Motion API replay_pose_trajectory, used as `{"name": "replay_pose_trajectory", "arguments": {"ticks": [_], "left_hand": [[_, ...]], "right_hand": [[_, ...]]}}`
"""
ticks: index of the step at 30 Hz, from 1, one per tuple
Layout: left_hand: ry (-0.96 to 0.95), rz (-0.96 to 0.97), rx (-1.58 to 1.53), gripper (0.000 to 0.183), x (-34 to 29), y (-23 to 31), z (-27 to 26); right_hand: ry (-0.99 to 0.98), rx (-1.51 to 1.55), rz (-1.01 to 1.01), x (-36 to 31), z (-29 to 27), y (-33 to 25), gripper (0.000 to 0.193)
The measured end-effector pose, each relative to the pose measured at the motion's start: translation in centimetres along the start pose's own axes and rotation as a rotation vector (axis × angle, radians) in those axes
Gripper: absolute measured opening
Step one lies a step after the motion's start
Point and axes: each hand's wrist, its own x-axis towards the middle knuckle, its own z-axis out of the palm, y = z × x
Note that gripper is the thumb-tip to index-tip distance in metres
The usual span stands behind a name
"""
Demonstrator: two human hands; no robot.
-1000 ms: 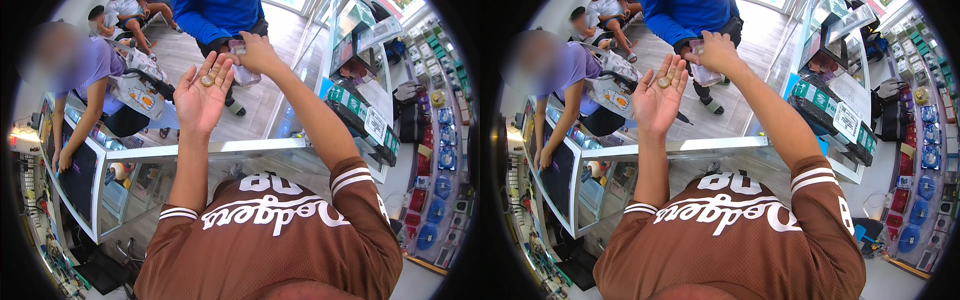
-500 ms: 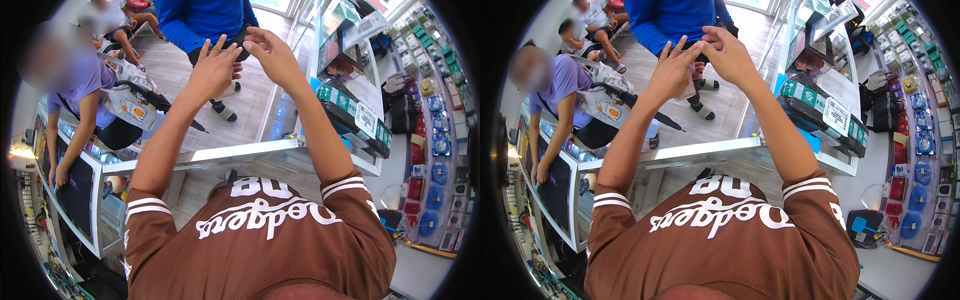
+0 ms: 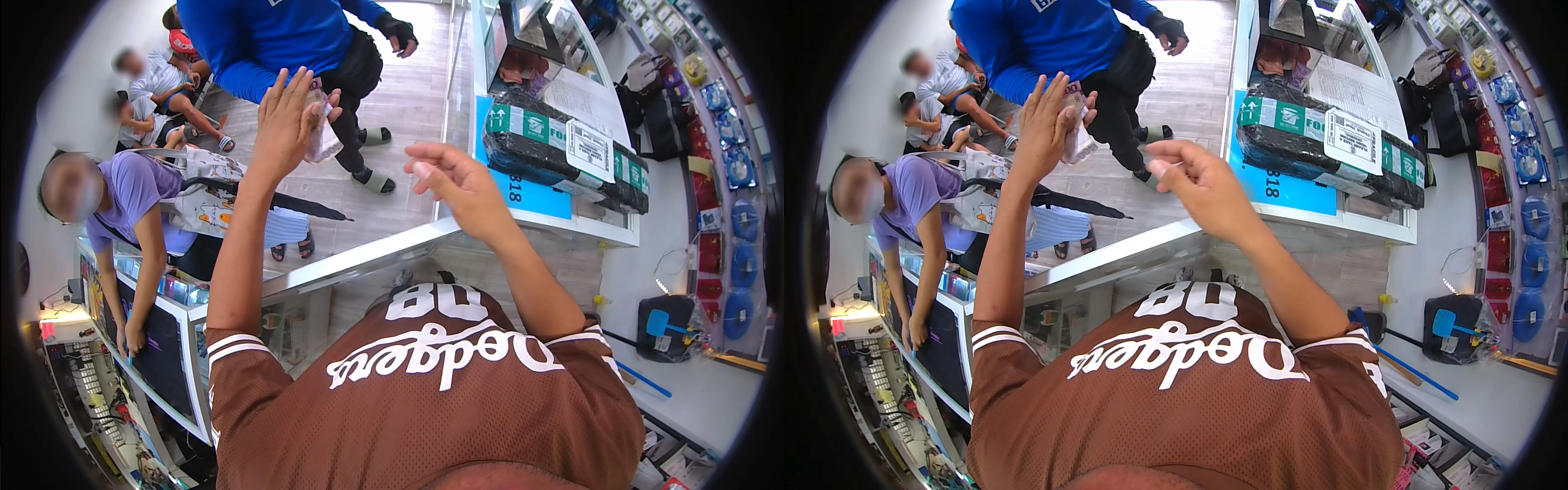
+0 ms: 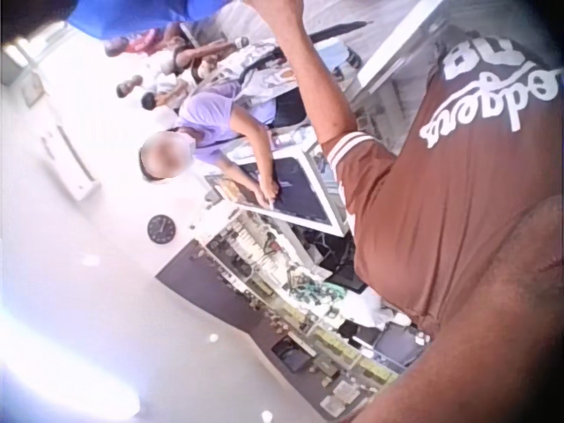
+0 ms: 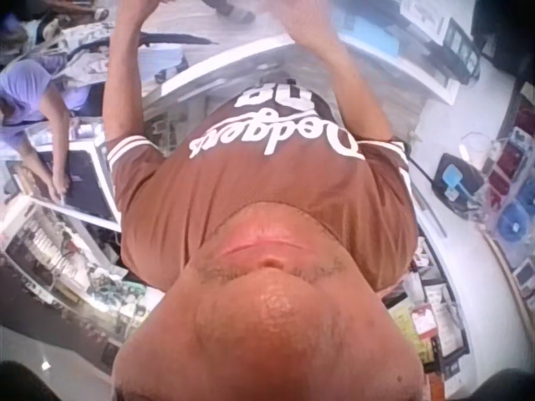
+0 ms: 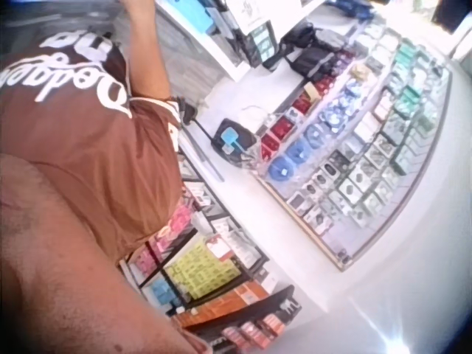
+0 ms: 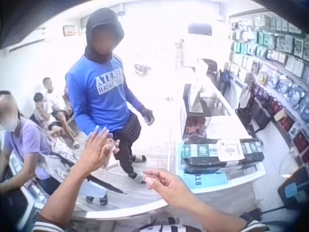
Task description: The person applies adhesive to the internal components of a disassembled smartphone and reassembles it. They then handle a small electronic component and a packaged item at the counter.
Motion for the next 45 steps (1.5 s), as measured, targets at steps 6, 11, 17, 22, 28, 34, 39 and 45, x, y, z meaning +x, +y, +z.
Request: {"name": "replay_pose_trajectory", "arguments": {"ticks": [6, 11, 17, 22, 28, 34, 39, 45], "left_hand": [[0.078, -0.008, 0.075, 0.046, 1.5, -1.0, 0.3], [0.114, 0.007, -0.094, 0.034, 3.1, -0.2, -2.8], [0.336, -0.316, -0.433, 0.036, -0.5, 10.8, -7.2], [0.479, -0.53, -1.018, 0.04, 0.2, 25.6, -5.7], [-0.303, -0.137, -1.728, 0.034, 5.9, 47.7, 2.0], [-1.014, -0.491, -1.483, 0.035, 9.6, 63.1, 17.0], [-0.813, -0.862, -1.405, 0.032, 8.7, 65.1, 25.6], [-0.579, -1.124, -1.356, 0.036, 17.0, 63.4, 34.7]], "right_hand": [[-0.164, 0.029, 0.04, 0.1, 2.1, 0.4, 0.033], [-0.2, -0.054, -0.058, -1.9, 0.7, -0.1, 0.033], [-0.24, 0.046, -0.137, -8.0, -6.2, -0.8, 0.033], [-0.178, 0.176, -0.266, -15.2, -17.6, -1.2, 0.032], [0.128, 0.373, -0.268, -23.3, -36.1, 0.0, 0.022], [0.511, 0.507, -0.192, -20.4, -50.6, 5.4, 0.008], [0.386, 0.28, -0.039, -14.8, -58.7, 9.6, 0.02], [0.355, 0.089, 0.265, -6.5, -70.4, 11.6, 0.021]]}}
